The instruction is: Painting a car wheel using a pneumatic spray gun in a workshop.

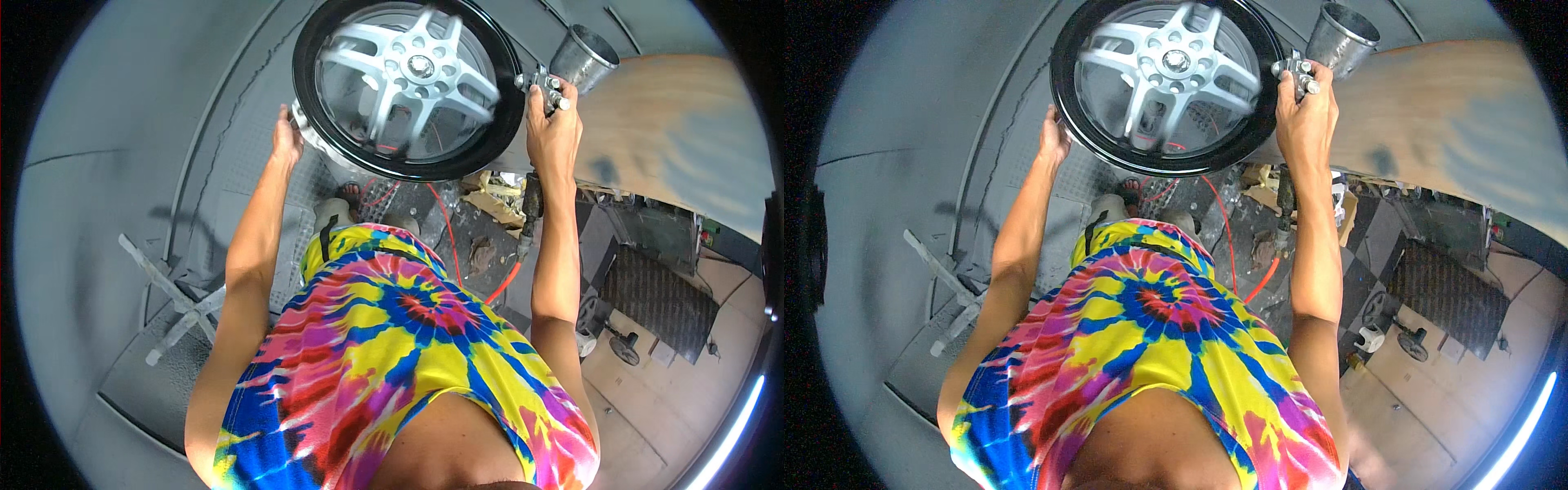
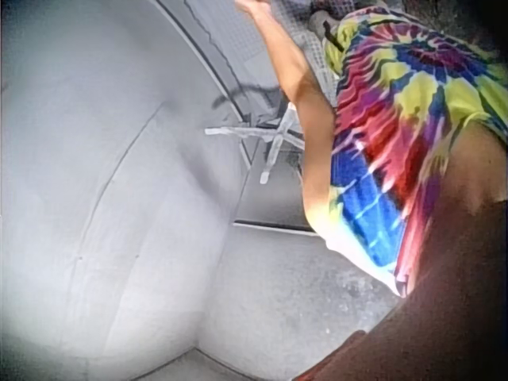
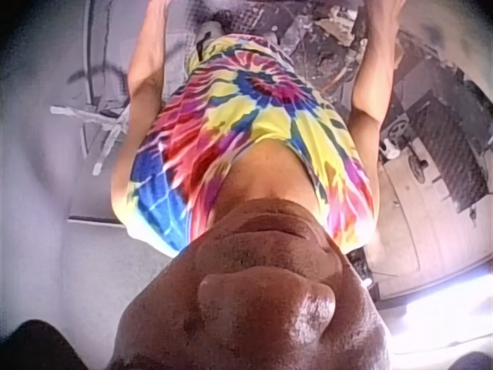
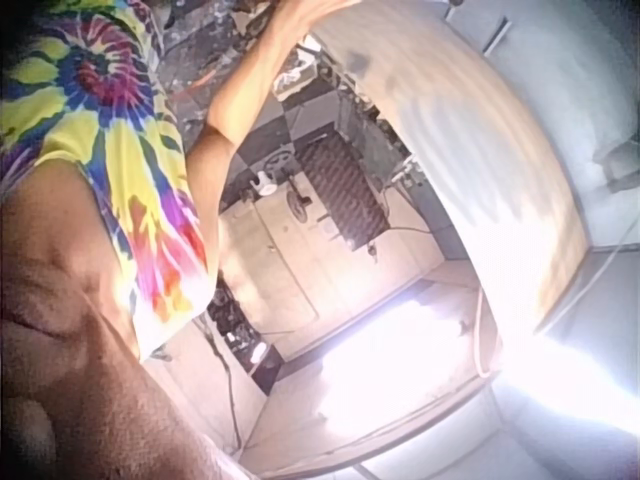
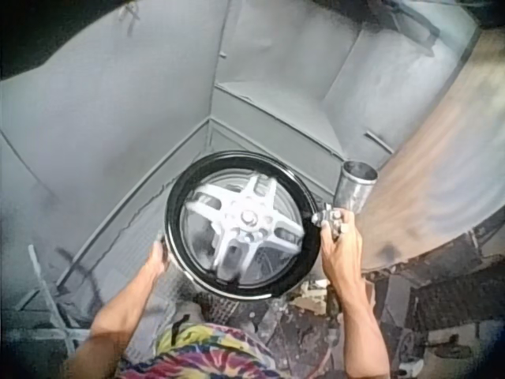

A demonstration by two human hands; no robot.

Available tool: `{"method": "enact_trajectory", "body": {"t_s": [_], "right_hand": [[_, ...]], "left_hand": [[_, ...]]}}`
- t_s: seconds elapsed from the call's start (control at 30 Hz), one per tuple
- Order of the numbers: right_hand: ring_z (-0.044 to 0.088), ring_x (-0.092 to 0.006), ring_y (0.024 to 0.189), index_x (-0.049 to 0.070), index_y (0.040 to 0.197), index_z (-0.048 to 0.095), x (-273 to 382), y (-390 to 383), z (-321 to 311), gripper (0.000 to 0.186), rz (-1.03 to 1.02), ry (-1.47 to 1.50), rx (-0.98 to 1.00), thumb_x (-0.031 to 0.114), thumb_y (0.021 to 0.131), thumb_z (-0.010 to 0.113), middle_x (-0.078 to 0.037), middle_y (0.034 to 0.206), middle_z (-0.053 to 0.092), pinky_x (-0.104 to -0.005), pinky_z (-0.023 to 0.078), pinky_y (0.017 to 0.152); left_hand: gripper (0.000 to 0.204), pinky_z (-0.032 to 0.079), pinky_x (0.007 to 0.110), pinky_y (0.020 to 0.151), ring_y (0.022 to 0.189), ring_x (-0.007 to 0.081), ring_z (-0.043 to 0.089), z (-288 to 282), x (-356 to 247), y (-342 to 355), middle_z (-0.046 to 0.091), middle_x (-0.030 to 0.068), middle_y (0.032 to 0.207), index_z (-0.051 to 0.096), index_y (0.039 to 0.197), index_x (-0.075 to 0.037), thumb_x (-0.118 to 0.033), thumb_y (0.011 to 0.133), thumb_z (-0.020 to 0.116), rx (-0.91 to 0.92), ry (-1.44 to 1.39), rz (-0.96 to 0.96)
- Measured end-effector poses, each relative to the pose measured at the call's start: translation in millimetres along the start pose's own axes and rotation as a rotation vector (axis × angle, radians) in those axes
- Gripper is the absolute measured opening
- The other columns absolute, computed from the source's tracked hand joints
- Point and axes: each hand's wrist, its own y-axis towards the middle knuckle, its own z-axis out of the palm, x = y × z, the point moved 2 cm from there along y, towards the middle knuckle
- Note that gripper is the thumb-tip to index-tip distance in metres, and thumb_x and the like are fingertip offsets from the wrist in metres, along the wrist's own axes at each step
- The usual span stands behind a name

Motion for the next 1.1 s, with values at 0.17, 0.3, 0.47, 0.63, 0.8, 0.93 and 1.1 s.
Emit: {"method": "enact_trajectory", "body": {"t_s": [0.17,0.3,0.47,0.63,0.8,0.93,1.1], "right_hand": [[0.068,-0.0408,0.088,-0.002,0.115,0.054,8,0,1,0.028,-0.009,0.008,0.01,0.016,0.095,0.063,-0.026,0.097,0.068,-0.045,0.052,0.078],[0.068,-0.0408,0.088,-0.002,0.115,0.054,7,-2,-2,0.028,-0.043,0.016,-0.013,0.016,0.095,0.063,-0.026,0.097,0.068,-0.045,0.052,0.078],[0.068,-0.0409,0.088,-0.002,0.115,0.054,8,1,-4,0.028,-0.029,0.03,-0.021,0.015,0.095,0.063,-0.026,0.097,0.068,-0.0452,0.053,0.078],[0.069,-0.0404,0.087,-0.001,0.116,0.053,12,2,-6,0.029,-0.031,0.016,-0.027,0.015,0.095,0.064,-0.024,0.095,0.069,-0.0448,0.053,0.077],[0.07,-0.0377,0.086,0.0,0.116,0.054,19,-1,-20,0.029,0.064,0.053,-0.031,0.017,0.095,0.064,-0.023,0.094,0.069,-0.0432,0.053,0.076],[0.065,-0.0238,0.07,0.002,0.12,0.055,12,-8,-31,0.031,0.042,0.043,-0.069,0.022,0.097,0.063,-0.015,0.08,0.068,-0.0355,0.05,0.063],[0.062,-0.0117,0.06,0.004,0.124,0.055,9,-18,-32,0.033,0.084,0.057,-0.052,0.023,0.098,0.062,-0.007,0.072,0.066,-0.0287,0.048,0.052]], "left_hand": [[0.059,0.053,0.04,0.085,0.101,0.0229,0.063,-46,23,16,0.064,0.0117,0.116,0.054,0.124,-0.003,-0.055,0.104,0.034,-0.061,0.098,0.02],[0.064,0.053,0.041,0.091,0.107,0.0246,0.062,-39,58,-27,0.063,0.0132,0.12,0.052,0.125,-0.002,-0.058,0.103,0.03,0.06,0.125,-0.12],[0.069,0.053,0.043,0.096,0.11,0.0289,0.062,-41,91,-61,0.062,0.0172,0.122,0.049,0.128,0.0,-0.061,0.103,0.029,0.074,0.106,-0.213],[0.073,0.053,0.046,0.095,0.108,0.0365,0.063,-45,113,-77,0.061,0.0247,0.12,0.044,0.13,0.004,-0.062,0.102,0.028,0.059,0.095,-0.274],[0.065,0.055,0.044,0.091,0.101,0.0304,0.066,-25,108,-96,0.065,0.0197,0.112,0.052,0.124,-0.001,-0.058,0.104,0.029,0.114,0.084,-0.238],[0.044,0.056,0.032,0.076,0.08,0.0142,0.065,1,88,-99,0.068,0.003,0.088,0.06,0.109,-0.01,-0.049,0.106,0.039,0.081,0.18,-0.047],[0.031,0.051,0.025,0.063,0.07,0.0049,0.058,-15,59,-66,0.063,-0.0062,0.081,0.064,0.101,-0.017,-0.045,0.103,0.051,0.031,0.396,0.019]]}}
